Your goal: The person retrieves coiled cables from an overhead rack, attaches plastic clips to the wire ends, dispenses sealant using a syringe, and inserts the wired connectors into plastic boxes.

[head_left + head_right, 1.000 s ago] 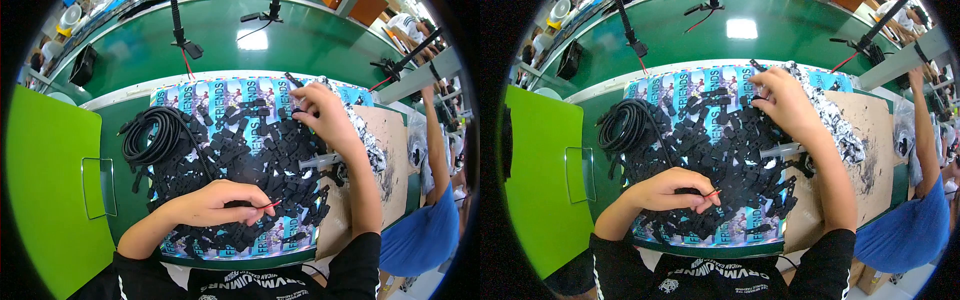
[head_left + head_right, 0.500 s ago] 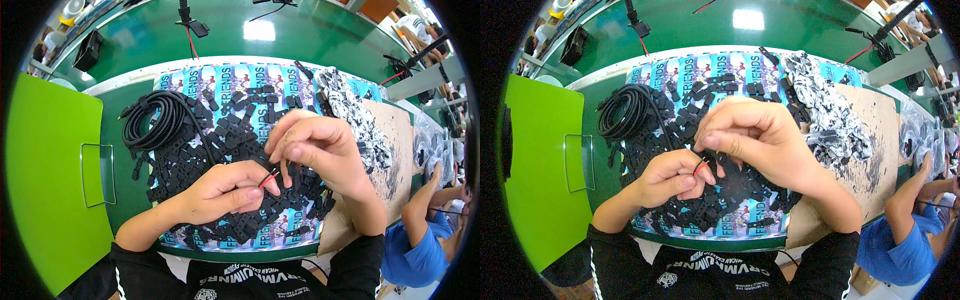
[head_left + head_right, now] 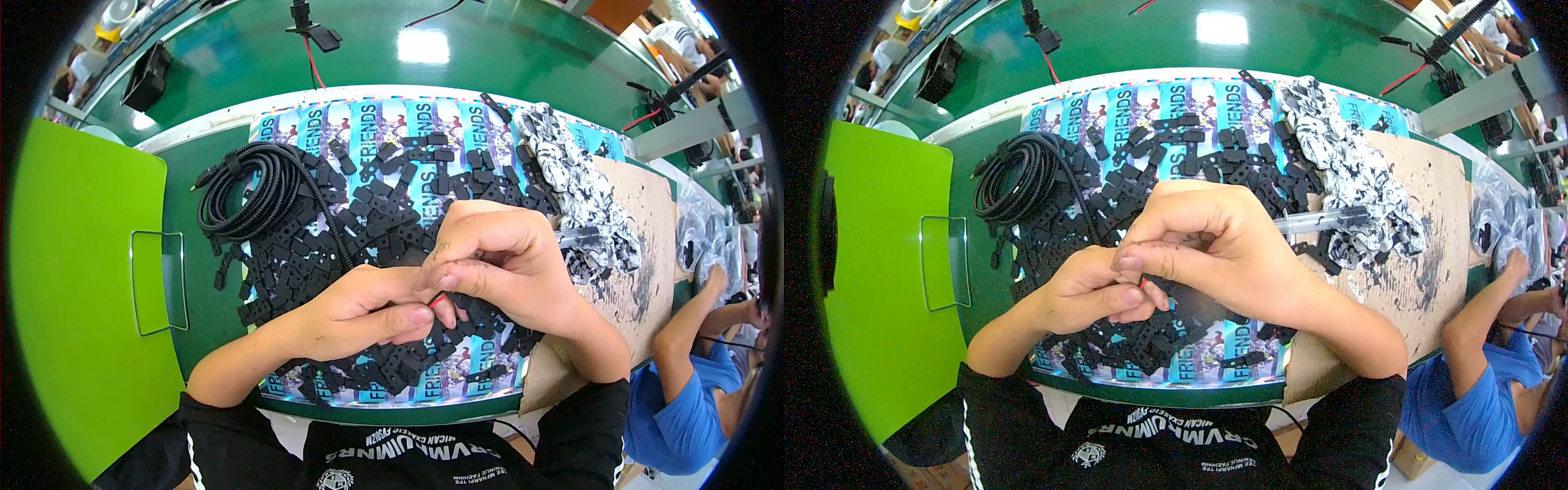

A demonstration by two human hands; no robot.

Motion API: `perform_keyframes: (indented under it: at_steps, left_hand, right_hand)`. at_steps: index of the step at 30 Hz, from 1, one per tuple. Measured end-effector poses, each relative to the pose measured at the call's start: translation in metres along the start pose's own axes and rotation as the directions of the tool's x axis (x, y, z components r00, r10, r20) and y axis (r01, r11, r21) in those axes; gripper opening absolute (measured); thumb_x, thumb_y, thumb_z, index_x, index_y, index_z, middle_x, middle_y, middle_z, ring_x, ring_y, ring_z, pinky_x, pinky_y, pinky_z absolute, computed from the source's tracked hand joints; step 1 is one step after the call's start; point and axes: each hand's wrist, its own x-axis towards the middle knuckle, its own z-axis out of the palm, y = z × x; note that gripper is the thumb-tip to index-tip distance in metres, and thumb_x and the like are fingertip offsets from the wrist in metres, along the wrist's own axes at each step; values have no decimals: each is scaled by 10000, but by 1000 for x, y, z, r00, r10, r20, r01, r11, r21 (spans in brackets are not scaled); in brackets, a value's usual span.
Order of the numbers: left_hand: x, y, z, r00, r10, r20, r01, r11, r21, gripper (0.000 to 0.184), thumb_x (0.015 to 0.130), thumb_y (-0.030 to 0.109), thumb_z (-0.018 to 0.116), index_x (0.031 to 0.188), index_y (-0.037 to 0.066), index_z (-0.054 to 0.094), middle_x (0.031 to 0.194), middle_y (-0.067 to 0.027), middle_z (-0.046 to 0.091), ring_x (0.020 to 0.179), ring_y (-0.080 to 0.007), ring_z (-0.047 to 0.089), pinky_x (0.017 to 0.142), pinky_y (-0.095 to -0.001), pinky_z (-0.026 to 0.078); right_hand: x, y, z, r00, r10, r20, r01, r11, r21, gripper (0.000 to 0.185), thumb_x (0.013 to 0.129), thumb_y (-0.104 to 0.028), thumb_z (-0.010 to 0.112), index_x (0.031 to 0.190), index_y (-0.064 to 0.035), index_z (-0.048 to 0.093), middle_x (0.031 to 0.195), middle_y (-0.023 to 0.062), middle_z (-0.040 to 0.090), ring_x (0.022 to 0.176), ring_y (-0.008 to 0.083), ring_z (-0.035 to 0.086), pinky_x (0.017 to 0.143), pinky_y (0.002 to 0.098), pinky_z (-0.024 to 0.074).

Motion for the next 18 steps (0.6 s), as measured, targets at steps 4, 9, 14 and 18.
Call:
perform_keyframes:
  at_steps: [4, 9, 14, 18]
  left_hand:
    - [1, 2, -2, 1000, -21, 18, 19, 993, 115, 238, 1004, 188, 487, 1044, -18, 599, 782, -33, 535, 645, -89, 456, 593, -245, 391]
    - [2, -5, 0, 997, 65, -43, -62, 996, 72, 238, 1007, 198, 482, 1014, -9, 599, 743, -25, 520, 639, -93, 458, 593, -251, 398]
    - [0, 3, 3, 998, 4, -60, 1, 997, 83, 228, 1010, 197, 472, 1027, -3, 581, 719, -14, 504, 641, -89, 451, 592, -247, 392]
    - [1, 2, 3, 997, -4, -79, 9, 998, 55, 231, 1009, 205, 471, 1022, 0, 578, 709, -9, 503, 639, -84, 450, 589, -246, 392]
  right_hand:
    - [-1, -3, 0, 998, 40, 44, -42, 998, 46, 74, 889, -36, 651, 937, 14, 678, 744, 35, 615, 648, 101, 607, 591, 227, 464]
    - [2, -14, 3, 950, 311, -36, -279, 893, 354, 194, 850, 37, 643, 957, 1, 485, 789, 110, 617, 537, 145, 578, 468, 239, 469]
    - [2, -16, 0, 939, 299, -168, -247, 929, 275, 213, 856, 50, 640, 954, -12, 461, 811, 103, 621, 565, 129, 600, 488, 227, 482]
    - [-1, -25, 7, 945, 231, -230, -251, 966, -64, 156, 867, 65, 623, 990, 26, 535, 849, 103, 655, 657, 107, 638, 554, 215, 510]
